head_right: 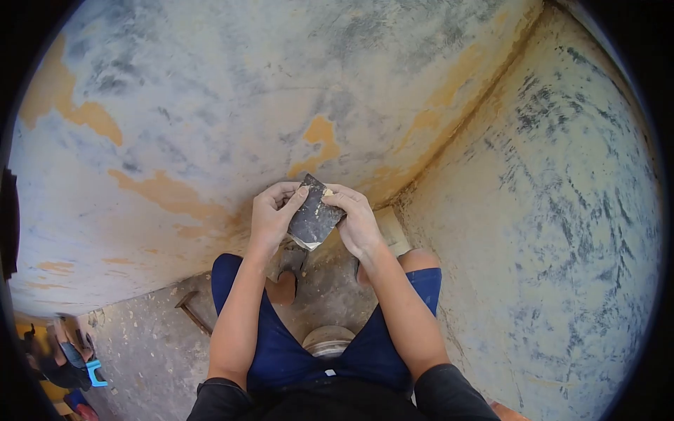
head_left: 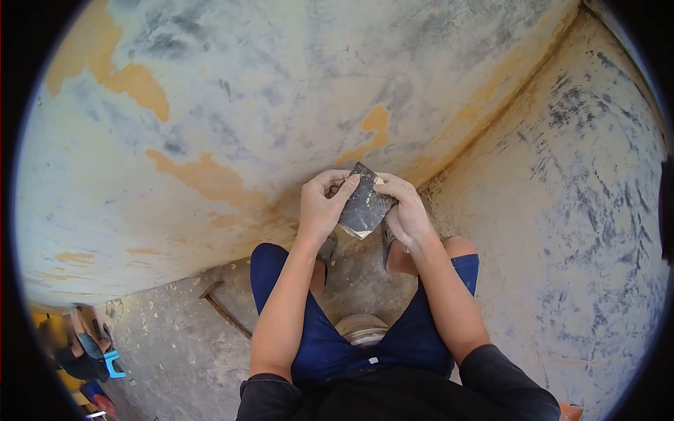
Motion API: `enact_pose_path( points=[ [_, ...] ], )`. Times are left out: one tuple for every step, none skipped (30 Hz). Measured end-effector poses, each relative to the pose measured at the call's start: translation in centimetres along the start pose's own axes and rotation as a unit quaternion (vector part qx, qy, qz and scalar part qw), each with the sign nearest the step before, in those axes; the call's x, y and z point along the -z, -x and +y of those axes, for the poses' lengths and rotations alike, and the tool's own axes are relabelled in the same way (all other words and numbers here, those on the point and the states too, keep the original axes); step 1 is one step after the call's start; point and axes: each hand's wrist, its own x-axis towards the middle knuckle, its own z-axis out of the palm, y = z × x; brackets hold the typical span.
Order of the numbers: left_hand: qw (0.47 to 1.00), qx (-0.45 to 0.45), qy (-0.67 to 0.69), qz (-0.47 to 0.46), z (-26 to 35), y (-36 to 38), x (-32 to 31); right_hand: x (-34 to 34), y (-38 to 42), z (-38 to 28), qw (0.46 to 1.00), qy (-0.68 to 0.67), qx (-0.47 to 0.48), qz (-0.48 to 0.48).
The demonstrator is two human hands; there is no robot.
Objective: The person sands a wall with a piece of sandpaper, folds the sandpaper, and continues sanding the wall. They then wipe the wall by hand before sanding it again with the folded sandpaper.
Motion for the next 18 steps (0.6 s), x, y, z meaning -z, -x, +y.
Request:
enact_pose_path(
  points=[
    [0.997, 0.025, 0.079, -0.004, -0.2, 0.0, -0.1, -0.5, 0.1, -0.1, 1.000, -0.010, 0.006, 0.013],
    [0.997, 0.027, 0.075, -0.007, -0.3, -0.2, -0.2, -1.0, 0.3, -0.2, 0.999, -0.020, 0.013, 0.028],
    [0.992, 0.040, 0.117, 0.001, 0.0, -0.2, -0.2, -1.4, 0.5, -0.2, 0.999, -0.025, 0.014, 0.031],
    [0.986, 0.051, 0.161, 0.010, 0.3, -0.2, -0.3, -1.7, 0.6, -0.3, 0.999, -0.035, 0.010, 0.030],
    [0.986, 0.049, 0.159, 0.010, -0.2, -0.4, -0.2, -2.2, 0.5, -0.4, 0.999, -0.044, 0.006, 0.027],
    [0.977, 0.057, 0.204, -0.012, -0.7, -0.3, 0.0, -2.7, 0.6, -0.6, 0.999, -0.045, 0.006, 0.022],
    [0.966, 0.063, 0.248, -0.033, -1.0, -0.1, 0.4, -3.2, 0.7, -0.6, 0.999, -0.038, 0.005, 0.012],
    [0.967, 0.060, 0.245, -0.028, -1.3, 0.3, 0.7, -3.8, 0.6, -0.6, 0.999, -0.032, 0.002, 0.001],
    [0.947, 0.068, 0.313, -0.034, -1.1, 0.8, 0.7, -4.2, 0.4, -0.6, 0.999, -0.031, -0.012, -0.025],
    [0.921, 0.074, 0.379, -0.039, -0.9, 1.3, 1.1, -4.9, 0.1, -0.6, 0.999, -0.033, -0.013, -0.033],
    [0.913, 0.057, 0.398, -0.065, -1.2, 1.6, 2.1, -5.7, -0.2, -0.7, 0.998, 0.023, 0.003, -0.064],
    [0.915, 0.051, 0.395, -0.059, -1.5, 1.7, 2.9, -6.5, -0.5, -0.7, 0.992, 0.078, 0.020, -0.093],
    [0.907, 0.037, 0.417, -0.053, -1.9, 1.9, 3.7, -7.3, -0.7, -0.6, 0.975, 0.176, 0.073, -0.115],
    [0.897, 0.024, 0.438, -0.048, -2.1, 2.1, 4.5, -8.2, -0.8, -0.5, 0.975, 0.173, 0.073, -0.122],
    [0.897, 0.011, 0.440, -0.042, -2.2, 2.3, 5.2, -9.2, -0.9, -0.2, 0.943, 0.267, 0.147, -0.134],
    [0.898, 0.009, 0.437, -0.039, -2.4, 2.3, 6.0, -10.0, -0.8, 0.2, 0.898, 0.355, 0.218, -0.141],
    [0.900, 0.005, 0.433, -0.050, -2.8, 2.5, 6.8, -10.5, -0.9, 0.9, 0.896, 0.355, 0.226, -0.142],
    [0.901, 0.001, 0.429, -0.062, -2.9, 2.7, 7.5, -10.8, -1.1, 1.6, 0.896, 0.354, 0.227, -0.142]
  ],
)
